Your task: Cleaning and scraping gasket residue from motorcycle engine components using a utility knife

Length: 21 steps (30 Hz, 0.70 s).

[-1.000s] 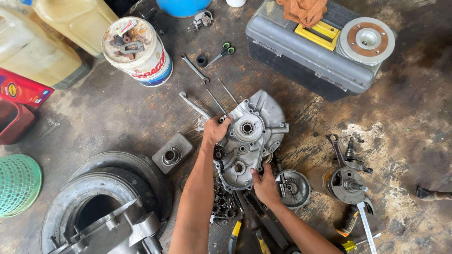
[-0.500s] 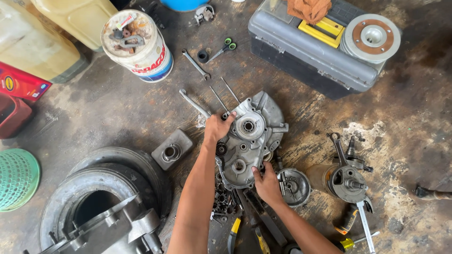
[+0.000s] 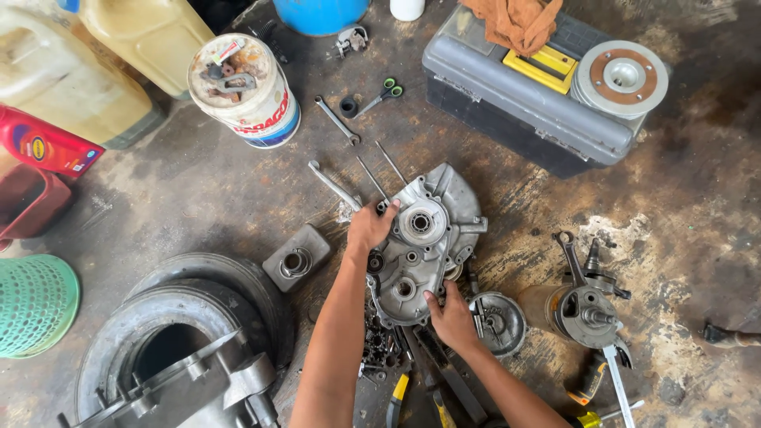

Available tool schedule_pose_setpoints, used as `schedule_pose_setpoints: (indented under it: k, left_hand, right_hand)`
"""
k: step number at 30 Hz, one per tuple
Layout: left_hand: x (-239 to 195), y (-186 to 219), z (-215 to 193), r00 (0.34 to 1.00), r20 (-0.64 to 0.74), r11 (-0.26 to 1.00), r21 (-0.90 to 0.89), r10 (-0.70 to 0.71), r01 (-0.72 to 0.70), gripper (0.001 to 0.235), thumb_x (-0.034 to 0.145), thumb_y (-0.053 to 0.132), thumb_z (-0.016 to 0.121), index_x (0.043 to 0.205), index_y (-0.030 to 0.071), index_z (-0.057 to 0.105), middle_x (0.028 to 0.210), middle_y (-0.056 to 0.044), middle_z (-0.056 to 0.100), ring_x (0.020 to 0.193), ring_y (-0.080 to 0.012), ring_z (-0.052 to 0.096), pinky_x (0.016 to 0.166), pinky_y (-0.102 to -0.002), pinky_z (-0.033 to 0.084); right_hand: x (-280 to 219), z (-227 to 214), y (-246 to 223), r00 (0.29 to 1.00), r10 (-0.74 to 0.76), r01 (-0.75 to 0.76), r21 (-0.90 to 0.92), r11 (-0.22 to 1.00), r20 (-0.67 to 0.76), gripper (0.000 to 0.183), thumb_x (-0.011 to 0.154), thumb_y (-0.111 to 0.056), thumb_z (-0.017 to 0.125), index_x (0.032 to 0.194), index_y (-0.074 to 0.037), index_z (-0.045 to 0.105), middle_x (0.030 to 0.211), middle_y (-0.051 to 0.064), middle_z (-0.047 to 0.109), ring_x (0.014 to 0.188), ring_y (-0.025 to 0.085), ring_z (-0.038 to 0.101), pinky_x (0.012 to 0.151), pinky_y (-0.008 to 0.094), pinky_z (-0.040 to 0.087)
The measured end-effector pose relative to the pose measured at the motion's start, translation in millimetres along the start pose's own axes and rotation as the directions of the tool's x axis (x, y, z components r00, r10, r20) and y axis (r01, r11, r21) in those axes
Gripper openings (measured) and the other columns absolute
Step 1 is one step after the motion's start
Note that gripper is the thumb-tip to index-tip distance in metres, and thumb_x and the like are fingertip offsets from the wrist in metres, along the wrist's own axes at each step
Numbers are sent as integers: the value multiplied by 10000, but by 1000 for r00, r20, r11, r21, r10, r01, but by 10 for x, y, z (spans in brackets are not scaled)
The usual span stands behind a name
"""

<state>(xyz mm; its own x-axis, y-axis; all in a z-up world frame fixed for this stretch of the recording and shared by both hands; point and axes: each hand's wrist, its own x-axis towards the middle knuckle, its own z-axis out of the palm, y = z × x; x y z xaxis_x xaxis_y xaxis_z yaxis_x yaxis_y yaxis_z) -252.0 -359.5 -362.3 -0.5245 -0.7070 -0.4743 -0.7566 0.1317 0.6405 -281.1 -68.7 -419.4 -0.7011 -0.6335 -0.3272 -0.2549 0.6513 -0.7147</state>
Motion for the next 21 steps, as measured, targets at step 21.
schedule_pose_setpoints:
  k: [21]
  left_hand:
    - [-1822,273,-545,964,-254,956,-294,-78,0,770,988,648,440,1511,86,495,1425,-235,585,1316,-427,574,1139,-560,448]
  right_hand:
    - [-732,-1435,-723,997,-16,49,454,890,-76,341,1118,-206,499,1331,49,577,1133,250,697,876,305,714,727,383,631]
